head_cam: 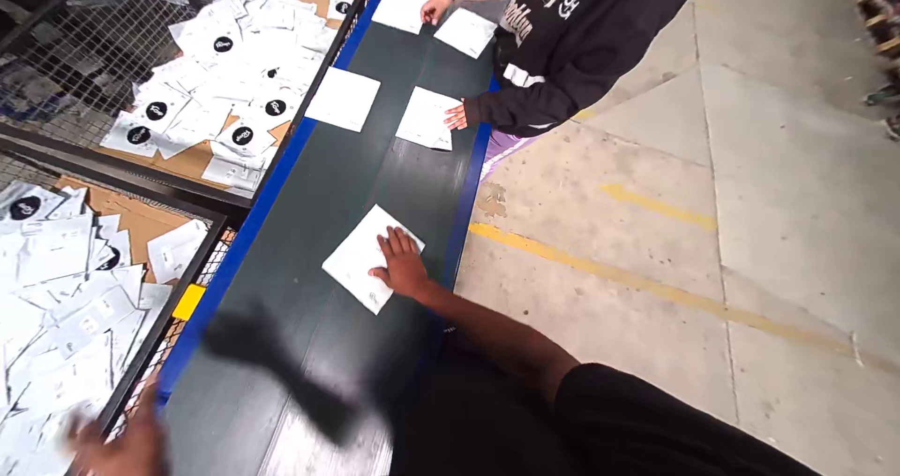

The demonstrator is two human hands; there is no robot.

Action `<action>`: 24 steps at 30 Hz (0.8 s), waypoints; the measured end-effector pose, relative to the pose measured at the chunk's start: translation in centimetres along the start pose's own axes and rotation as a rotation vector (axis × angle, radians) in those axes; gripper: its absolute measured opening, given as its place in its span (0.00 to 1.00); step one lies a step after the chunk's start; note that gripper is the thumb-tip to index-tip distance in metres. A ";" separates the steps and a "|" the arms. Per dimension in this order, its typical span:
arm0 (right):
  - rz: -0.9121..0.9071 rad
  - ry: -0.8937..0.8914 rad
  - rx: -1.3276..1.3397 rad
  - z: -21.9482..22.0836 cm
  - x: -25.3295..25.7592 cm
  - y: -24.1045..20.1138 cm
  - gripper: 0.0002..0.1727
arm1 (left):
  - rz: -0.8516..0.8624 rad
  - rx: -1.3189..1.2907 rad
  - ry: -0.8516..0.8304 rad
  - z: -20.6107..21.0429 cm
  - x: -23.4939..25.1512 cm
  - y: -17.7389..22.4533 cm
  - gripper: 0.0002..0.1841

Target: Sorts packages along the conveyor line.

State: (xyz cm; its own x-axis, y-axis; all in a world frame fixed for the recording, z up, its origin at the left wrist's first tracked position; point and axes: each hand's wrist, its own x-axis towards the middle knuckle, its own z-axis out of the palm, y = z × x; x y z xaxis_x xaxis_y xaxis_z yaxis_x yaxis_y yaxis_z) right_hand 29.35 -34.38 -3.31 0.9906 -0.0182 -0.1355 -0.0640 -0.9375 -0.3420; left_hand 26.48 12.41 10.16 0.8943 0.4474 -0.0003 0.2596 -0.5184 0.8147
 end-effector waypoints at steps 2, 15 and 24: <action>-0.190 -0.073 0.138 1.8 -3.5 -4.0 0.43 | 0.127 0.150 -0.360 7.7 -3.6 0.8 0.53; -0.093 0.035 0.058 -2.7 23.7 -4.0 0.27 | -0.479 0.272 -0.298 4.1 -19.2 -7.9 0.54; -0.467 -0.074 0.103 2.7 0.9 -9.5 0.18 | -0.242 -0.172 0.026 1.9 -25.1 -9.3 0.28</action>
State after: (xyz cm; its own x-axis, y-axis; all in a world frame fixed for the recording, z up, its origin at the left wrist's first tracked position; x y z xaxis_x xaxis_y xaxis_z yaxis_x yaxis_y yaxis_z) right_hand 30.51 -24.54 -2.70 0.9052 0.4249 -0.0096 0.3705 -0.8000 -0.4719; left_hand 2.29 4.59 1.43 0.8039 0.5624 -0.1933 0.3966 -0.2649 0.8789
